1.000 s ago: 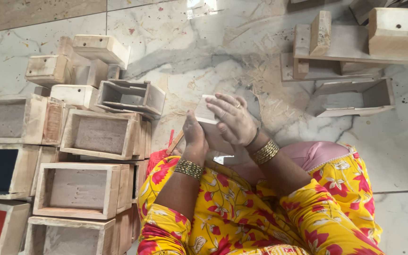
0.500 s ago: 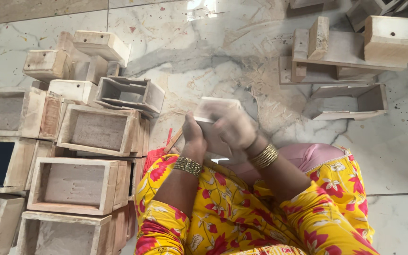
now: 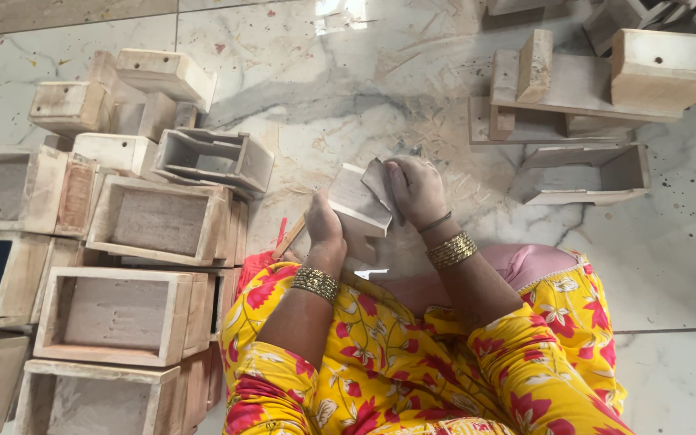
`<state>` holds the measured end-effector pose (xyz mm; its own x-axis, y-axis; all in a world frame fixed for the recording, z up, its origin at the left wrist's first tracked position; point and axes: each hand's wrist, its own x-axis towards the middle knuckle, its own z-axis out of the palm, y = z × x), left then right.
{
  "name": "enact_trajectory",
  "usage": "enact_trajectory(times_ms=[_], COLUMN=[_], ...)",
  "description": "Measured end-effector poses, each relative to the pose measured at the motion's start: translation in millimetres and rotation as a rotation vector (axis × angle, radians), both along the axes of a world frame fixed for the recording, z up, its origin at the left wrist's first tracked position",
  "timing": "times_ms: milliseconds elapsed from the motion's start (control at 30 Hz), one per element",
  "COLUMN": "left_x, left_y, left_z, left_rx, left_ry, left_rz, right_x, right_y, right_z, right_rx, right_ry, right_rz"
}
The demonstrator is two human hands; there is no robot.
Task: The person sits on the floor and assembles small wooden boxes, fitting wooden panels and drawer-like components together by hand, then places the assembled boxes with the pile of finished and in-progress boxes around them.
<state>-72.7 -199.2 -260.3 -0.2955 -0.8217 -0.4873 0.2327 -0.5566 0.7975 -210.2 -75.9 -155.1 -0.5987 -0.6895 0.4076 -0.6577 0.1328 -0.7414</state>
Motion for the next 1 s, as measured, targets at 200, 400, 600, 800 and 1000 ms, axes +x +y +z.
enact_trajectory(times_ms=[200,400,600,800,1000], left_x=[5,0,-2,3,7], left_y=[-10,-11,-5,-9,-10], left_z=[-28,-19,-21,-21,-27], left_rx=[-0.477,-0.108,-0.417,-0.268,-0.119], left_ry=[-0.275,0.042,0.114,0.254,0.583], left_rz=[-0.133,-0.006,-0.083,-0.219,-0.460], right_x=[27,-21,-51,-16,-24], right_y=[-5,-5,3,-4,-11], right_z=[-2,-60,-80,-79,-102], right_rx=[0.143,0.073,-0.161,0.055,-0.075], right_ry=[0.070,-0.112,-0.708,-0.731,-0.765], right_rz=[0.253,-0.191,-0.075,0.151,0.020])
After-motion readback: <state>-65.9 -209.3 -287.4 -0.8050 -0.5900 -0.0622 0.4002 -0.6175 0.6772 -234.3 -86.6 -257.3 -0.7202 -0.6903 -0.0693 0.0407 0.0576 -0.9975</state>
